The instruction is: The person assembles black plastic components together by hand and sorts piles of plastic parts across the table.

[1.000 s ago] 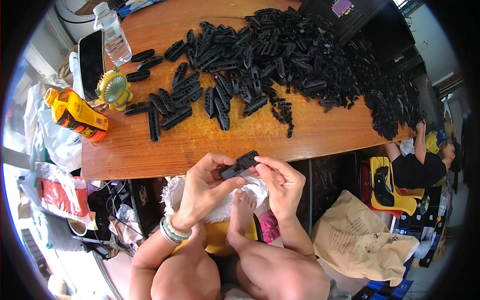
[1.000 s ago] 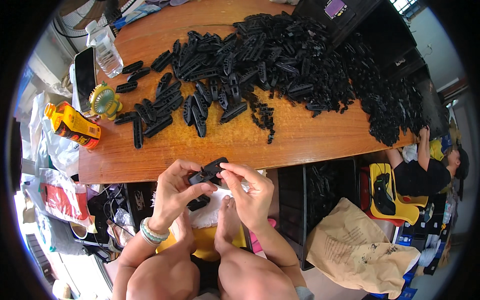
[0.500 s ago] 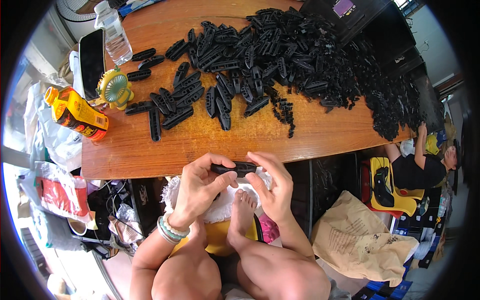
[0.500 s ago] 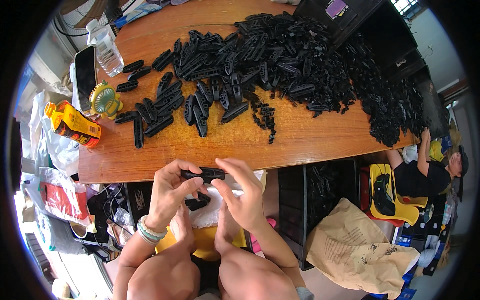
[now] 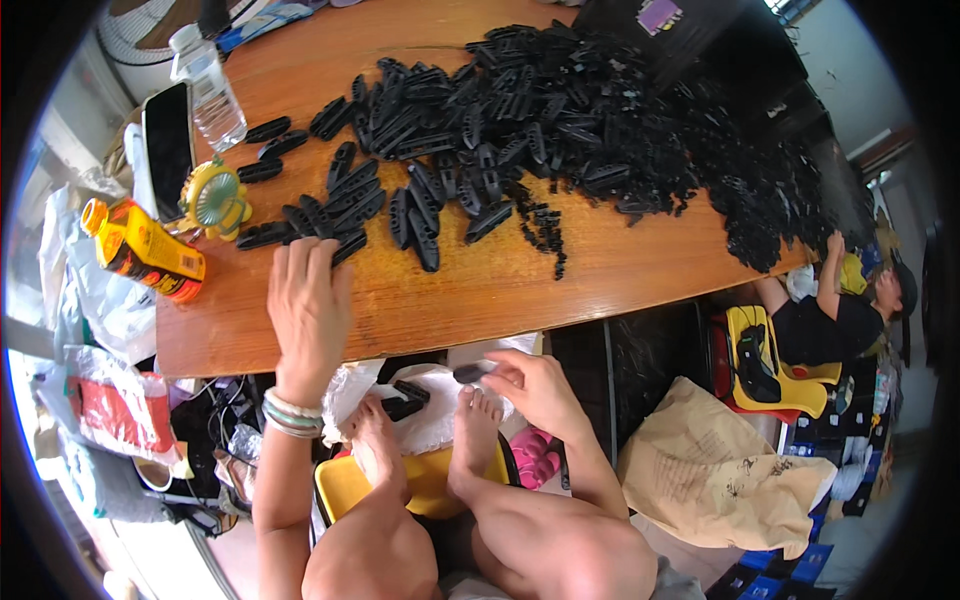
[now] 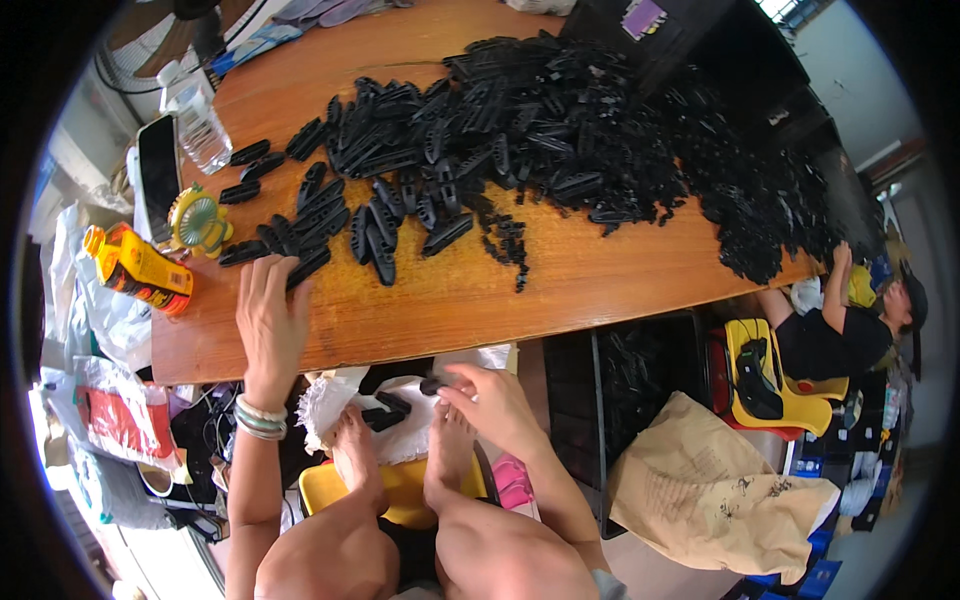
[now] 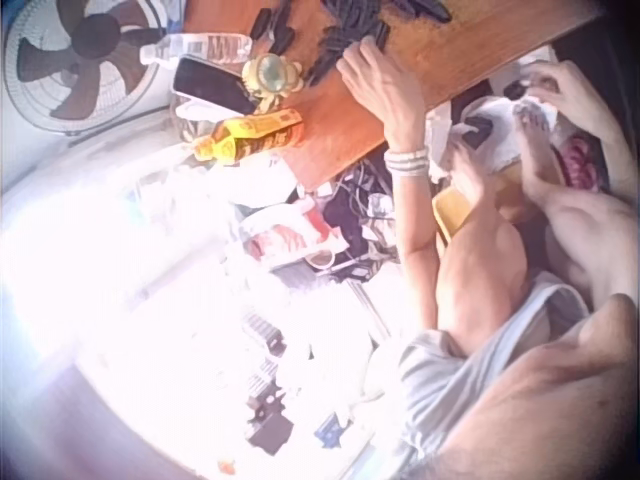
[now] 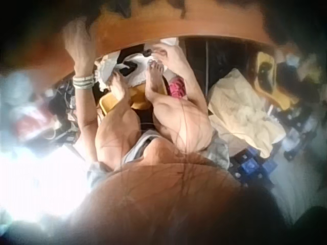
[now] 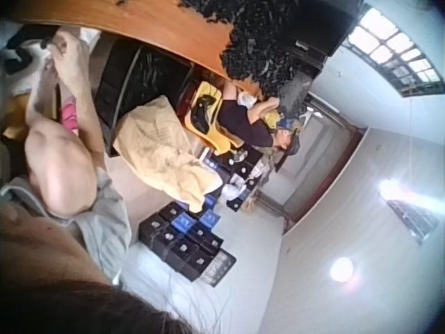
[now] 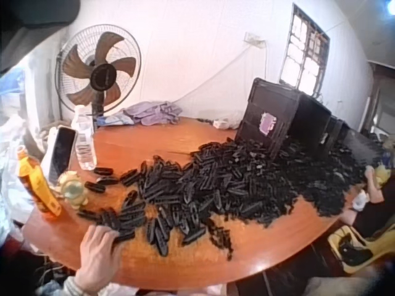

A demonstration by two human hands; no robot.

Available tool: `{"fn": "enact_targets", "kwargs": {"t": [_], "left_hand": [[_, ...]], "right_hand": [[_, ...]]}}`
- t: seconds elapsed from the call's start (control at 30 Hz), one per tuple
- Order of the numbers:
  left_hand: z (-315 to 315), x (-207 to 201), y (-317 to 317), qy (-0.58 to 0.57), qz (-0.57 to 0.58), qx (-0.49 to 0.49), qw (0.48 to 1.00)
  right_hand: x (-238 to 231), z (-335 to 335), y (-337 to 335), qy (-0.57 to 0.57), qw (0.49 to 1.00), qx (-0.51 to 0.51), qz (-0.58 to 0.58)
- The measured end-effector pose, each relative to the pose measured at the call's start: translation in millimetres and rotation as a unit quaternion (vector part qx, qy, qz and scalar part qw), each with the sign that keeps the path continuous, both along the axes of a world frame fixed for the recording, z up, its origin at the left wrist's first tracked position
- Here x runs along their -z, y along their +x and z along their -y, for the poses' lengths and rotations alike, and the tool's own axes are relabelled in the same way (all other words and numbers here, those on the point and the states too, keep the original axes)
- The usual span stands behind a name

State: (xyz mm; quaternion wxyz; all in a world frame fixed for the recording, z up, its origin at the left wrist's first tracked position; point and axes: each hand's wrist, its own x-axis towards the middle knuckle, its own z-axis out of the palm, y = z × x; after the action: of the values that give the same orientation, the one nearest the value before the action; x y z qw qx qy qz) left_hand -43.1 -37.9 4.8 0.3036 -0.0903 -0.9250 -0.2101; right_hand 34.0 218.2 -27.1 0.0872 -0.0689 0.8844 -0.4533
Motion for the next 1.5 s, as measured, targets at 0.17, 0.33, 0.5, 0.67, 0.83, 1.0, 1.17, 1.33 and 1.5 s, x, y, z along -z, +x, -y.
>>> {"fn": "enact_targets", "kwargs": {"t": [0.17, 0.33, 0.5, 0.67, 0.83, 1.0, 1.17, 1.33, 1.5], "left_hand": [[5, 14, 2, -0.079, 0.022, 0.018, 0.996], [-4, 14, 16, 0.084, 0.007, 0.061, 0.995], [9, 3, 6, 0.044, 0.081, 0.078, 0.993], [-1, 0, 7, 0.086, 0.039, 0.109, 0.990], [0, 0, 7, 0.070, 0.044, 0.133, 0.988], [-31, -12, 42, 0.411, 0.298, 0.170, 0.845], [-58, -9, 67, 0.592, 0.332, 0.231, 0.697], [-52, -27, 59, 0.619, 0.431, 0.226, 0.616], [-54, -20, 63, 0.577, 0.443, 0.208, 0.654]], "right_hand": [[-15, -9, -36, -0.055, 0.960, 0.182, -0.204], [-10, -41, -89, 0.106, 0.929, 0.236, -0.265], [-3, -51, -89, 0.117, 0.938, 0.191, -0.266], [-19, -33, -58, -0.286, 0.927, 0.218, -0.105], [-28, -21, -44, -0.369, 0.908, 0.169, -0.103], [-36, 12, -21, -0.435, 0.897, 0.071, -0.041], [-39, 46, -4, -0.457, 0.876, 0.153, -0.019], [-39, 41, 2, -0.395, 0.906, 0.150, -0.005], [-43, 42, 0, -0.269, 0.950, 0.114, -0.106]]}}
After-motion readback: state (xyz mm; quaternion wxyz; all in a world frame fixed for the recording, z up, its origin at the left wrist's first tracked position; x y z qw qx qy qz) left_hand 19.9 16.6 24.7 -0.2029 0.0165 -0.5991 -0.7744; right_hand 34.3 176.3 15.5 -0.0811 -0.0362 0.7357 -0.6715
